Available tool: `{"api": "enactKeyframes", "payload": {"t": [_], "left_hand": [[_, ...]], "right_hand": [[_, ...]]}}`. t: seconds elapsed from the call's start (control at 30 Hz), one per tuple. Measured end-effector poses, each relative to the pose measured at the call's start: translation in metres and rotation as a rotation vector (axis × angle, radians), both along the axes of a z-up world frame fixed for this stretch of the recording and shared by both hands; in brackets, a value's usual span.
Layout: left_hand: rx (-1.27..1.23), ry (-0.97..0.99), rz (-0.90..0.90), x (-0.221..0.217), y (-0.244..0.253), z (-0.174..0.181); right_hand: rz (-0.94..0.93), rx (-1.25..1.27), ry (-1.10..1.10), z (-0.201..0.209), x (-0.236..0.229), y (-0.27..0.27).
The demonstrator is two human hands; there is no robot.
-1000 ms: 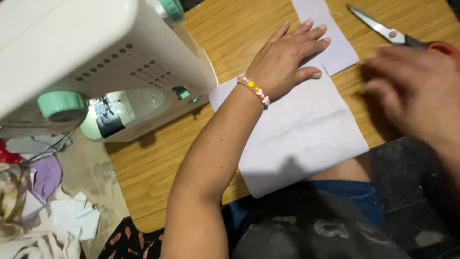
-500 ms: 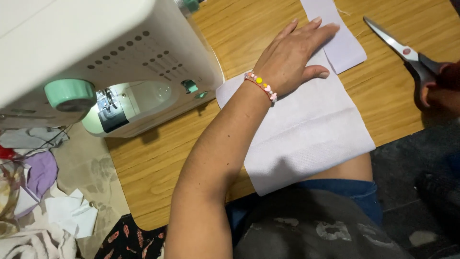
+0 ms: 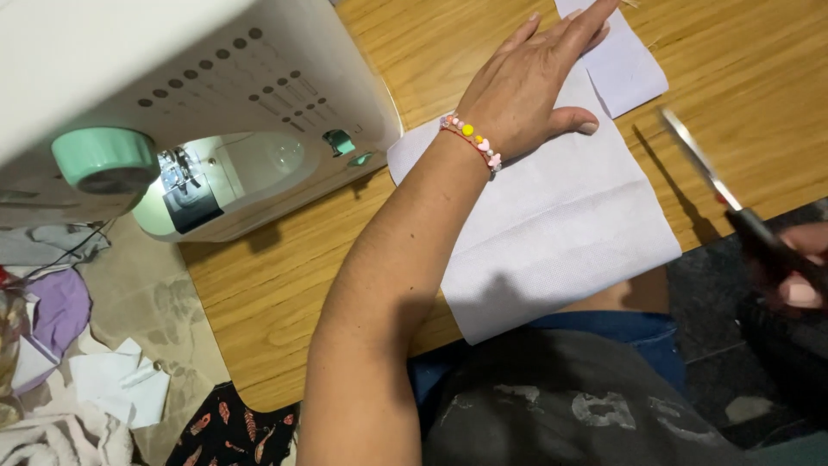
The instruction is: The person cuts a piece of white fabric using scissors on a wooden table. They trim the edges and remove a strip of fabric, then place the cut piece aside.
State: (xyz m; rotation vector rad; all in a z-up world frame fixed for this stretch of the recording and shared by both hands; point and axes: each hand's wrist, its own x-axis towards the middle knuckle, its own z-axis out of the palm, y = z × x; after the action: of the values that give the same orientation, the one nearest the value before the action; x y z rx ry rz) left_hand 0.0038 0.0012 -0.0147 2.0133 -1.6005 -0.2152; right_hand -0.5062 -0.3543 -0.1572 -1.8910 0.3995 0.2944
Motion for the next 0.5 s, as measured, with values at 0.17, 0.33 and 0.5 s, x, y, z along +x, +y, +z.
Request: {"api": "enactKeyframes", "payload": {"t": [0.17, 0.33, 0.5], "left_hand": [[-0.013, -0.01, -0.001, 0.002, 0.0, -0.003], [-0.02, 0.005, -0.003, 0.001, 0.0, -0.007], [-0.011, -0.015, -0.002, 0.003, -0.001, -0.008]], "right_hand": [[0.133, 0.187, -0.081, 0.077, 0.067, 0.074], [0.131, 0.192, 0.032, 0.131, 0.115, 0.105], [0.013, 0.107, 0.032, 0.138, 0.129, 0.123]]}}
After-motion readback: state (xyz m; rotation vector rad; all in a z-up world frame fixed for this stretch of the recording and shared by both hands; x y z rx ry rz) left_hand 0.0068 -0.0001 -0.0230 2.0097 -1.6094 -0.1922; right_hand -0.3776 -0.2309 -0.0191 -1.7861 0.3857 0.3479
